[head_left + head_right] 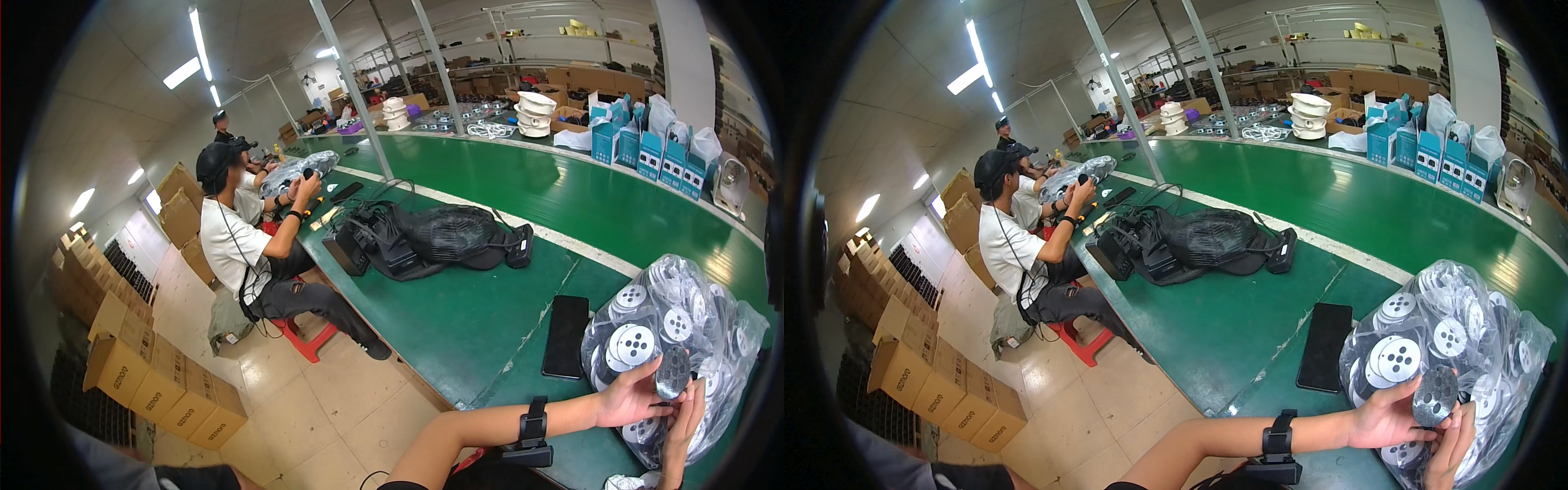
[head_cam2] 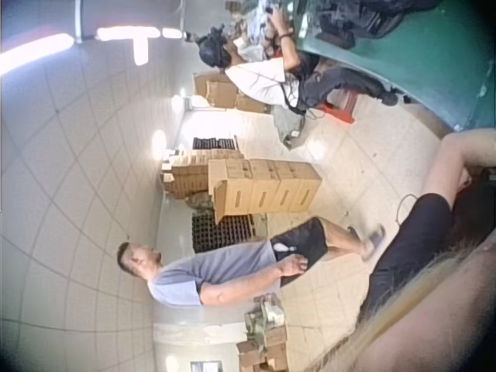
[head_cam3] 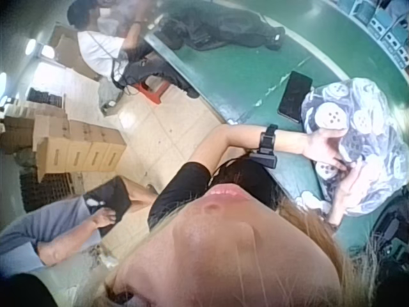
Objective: Manually assembling plastic and electronic components at a workshop workbench.
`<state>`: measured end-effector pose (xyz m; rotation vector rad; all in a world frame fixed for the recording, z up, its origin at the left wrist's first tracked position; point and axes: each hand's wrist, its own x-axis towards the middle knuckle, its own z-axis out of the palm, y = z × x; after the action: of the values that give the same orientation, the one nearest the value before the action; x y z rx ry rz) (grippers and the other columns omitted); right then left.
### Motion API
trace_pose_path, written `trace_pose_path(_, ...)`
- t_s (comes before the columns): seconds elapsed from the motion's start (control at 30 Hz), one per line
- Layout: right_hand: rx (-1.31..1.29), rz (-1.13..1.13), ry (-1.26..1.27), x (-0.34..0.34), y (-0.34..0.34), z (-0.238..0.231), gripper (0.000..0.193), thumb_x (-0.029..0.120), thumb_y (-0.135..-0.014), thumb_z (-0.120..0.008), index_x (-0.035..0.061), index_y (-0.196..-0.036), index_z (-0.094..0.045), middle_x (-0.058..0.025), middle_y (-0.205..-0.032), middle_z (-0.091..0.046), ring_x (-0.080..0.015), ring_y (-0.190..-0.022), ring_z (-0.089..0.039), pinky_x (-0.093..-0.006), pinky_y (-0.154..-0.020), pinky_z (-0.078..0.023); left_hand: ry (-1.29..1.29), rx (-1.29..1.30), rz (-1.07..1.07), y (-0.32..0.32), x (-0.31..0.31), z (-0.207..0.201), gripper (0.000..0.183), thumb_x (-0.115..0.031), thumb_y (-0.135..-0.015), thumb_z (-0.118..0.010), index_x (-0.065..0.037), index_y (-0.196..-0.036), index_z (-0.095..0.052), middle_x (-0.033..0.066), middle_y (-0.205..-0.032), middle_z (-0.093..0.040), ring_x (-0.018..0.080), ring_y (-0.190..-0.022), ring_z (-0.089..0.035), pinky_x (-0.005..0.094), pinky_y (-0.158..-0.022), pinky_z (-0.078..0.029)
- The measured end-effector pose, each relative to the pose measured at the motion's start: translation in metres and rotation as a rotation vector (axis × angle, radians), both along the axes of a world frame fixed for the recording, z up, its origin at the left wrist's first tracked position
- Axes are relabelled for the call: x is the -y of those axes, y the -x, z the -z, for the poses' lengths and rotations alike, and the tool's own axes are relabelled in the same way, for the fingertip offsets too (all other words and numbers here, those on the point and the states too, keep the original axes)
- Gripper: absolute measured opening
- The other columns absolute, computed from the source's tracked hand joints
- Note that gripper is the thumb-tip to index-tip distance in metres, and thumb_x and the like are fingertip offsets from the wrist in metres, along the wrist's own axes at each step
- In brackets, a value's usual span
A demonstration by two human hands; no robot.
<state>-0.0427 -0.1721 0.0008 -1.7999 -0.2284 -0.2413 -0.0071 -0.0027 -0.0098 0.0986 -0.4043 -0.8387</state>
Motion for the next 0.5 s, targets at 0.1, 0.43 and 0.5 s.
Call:
trace_pose_path(0.1,-0.023,-0.019,0.003,0.0,0.002,-0.003,0.031,0.026,-0.093,-0.034,0.0,-0.102,-0.049,0.0056,-0.073,-0.036,0.0008,-0.058,-0.032,-0.0145,-0.045,-0.021,-0.026,0.006,-0.028,0.001,0.0,-0.001,0.055,-0.05,-0.084,-0.053,-0.011,-0.12,-0.045,0.0063,-0.104,-0.06,0.0142,-0.098,-0.055,0.0306,-0.083,-0.043)
trace_pose_path(0.43,-0.005,-0.012,0.016,0.004,-0.002,0.005,0.031,0.028,-0.094,-0.034,0.0011,-0.1,-0.047,0.0052,-0.071,-0.037,0.001,-0.055,-0.033,-0.0146,-0.043,-0.022,0.0,-0.027,0.024,-0.003,0.002,0.006,0.059,-0.045,-0.087,-0.05,-0.017,-0.135,-0.029,0.0069,-0.114,-0.053,0.0167,-0.101,-0.055,0.0343,-0.085,-0.044)
trace_pose_path(0.5,0.01,-0.016,0.025,0.008,-0.004,0.011,0.031,0.029,-0.094,-0.035,0.0017,-0.1,-0.048,0.0055,-0.07,-0.037,0.0012,-0.054,-0.033,-0.0147,-0.042,-0.021,0.002,-0.003,0.009,-0.002,0.002,0.004,0.058,-0.046,-0.087,-0.049,-0.017,-0.134,-0.03,0.0067,-0.114,-0.053,0.0164,-0.1,-0.055,0.0339,-0.085,-0.043)
